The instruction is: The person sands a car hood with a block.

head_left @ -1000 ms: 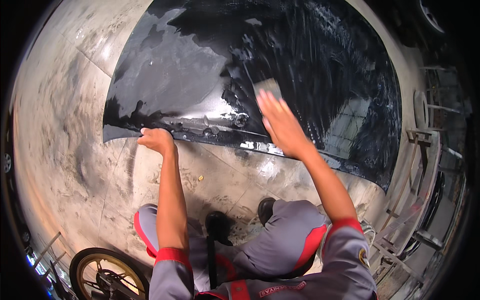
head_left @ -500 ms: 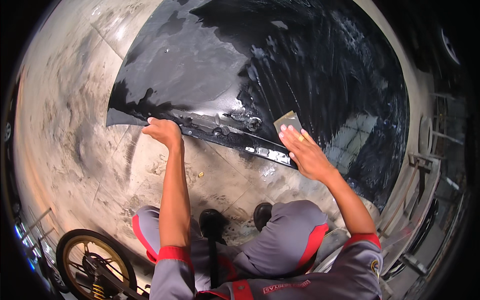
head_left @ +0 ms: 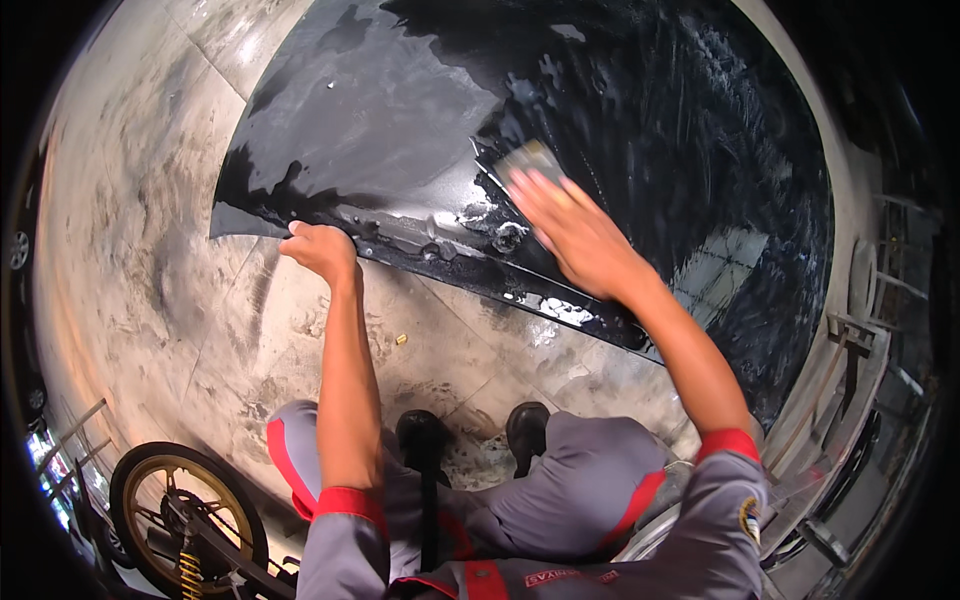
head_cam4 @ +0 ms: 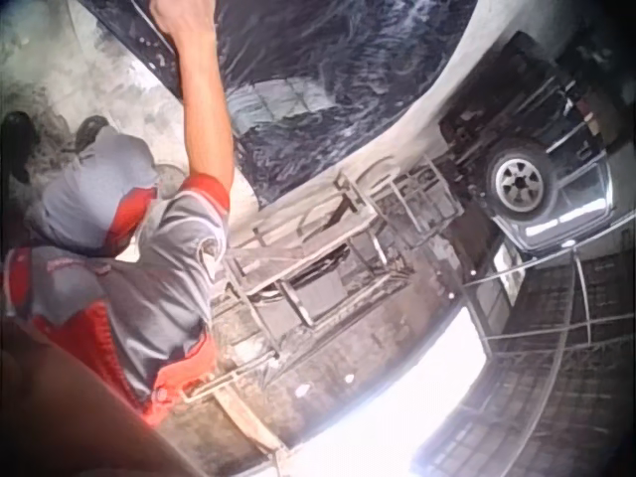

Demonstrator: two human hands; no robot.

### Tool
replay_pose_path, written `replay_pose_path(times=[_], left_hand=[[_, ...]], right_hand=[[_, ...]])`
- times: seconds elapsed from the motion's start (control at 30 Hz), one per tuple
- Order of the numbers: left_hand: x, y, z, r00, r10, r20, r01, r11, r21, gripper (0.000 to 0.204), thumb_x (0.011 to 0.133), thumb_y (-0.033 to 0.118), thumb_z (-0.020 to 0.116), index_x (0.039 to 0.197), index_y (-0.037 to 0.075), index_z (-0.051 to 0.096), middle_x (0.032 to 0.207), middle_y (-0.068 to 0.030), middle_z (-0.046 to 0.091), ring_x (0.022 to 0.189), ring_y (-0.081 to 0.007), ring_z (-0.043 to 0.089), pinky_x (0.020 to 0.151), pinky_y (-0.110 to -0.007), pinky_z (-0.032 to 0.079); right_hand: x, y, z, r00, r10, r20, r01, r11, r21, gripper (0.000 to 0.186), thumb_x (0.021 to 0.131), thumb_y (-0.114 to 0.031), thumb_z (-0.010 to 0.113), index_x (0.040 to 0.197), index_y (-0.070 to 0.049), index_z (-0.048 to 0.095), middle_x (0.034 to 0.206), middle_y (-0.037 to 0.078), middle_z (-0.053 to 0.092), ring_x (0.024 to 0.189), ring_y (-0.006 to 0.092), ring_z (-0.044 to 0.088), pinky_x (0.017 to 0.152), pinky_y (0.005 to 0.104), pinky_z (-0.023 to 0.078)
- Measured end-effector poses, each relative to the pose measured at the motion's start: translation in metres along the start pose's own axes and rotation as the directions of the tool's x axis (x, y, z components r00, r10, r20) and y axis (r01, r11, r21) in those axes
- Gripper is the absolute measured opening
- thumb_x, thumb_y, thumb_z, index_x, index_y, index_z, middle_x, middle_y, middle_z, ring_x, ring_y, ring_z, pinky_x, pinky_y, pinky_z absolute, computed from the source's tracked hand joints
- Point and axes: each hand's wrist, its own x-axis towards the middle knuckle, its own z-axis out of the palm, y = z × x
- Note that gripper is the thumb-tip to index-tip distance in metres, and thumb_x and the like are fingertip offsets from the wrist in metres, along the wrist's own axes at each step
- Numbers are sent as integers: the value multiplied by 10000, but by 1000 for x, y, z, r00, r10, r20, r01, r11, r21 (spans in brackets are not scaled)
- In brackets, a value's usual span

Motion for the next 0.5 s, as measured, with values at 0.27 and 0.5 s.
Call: replay_pose_path(times=[0.27, 0.5], left_hand=[[0, 2, 0, 1000, -12, -4, 12, 1000, -24, 439, 1088, 281, 316, 1090, -149, 402, 1126, -345, 514, 1050, -409, 552, 986, -475, 404], [-2, 8, -6, 999, -6, 46, 5, 1000, 15, 462, 1085, 277, 316, 1124, -176, 401, 1203, -406, 503, 1122, -461, 553, 1001, -502, 397]], right_hand=[[-82, -11, -12, 919, 189, 346, -194, 981, -19, 618, 965, -70, 571, 1555, -84, 388, 1630, 99, 357, 1520, 251, 308, 1244, 476, 251], [11, 4, -10, 993, -42, 108, 31, 994, 105, 573, 1031, -122, 487, 1584, -89, 343, 1662, 97, 300, 1551, 265, 241, 1266, 490, 196]])
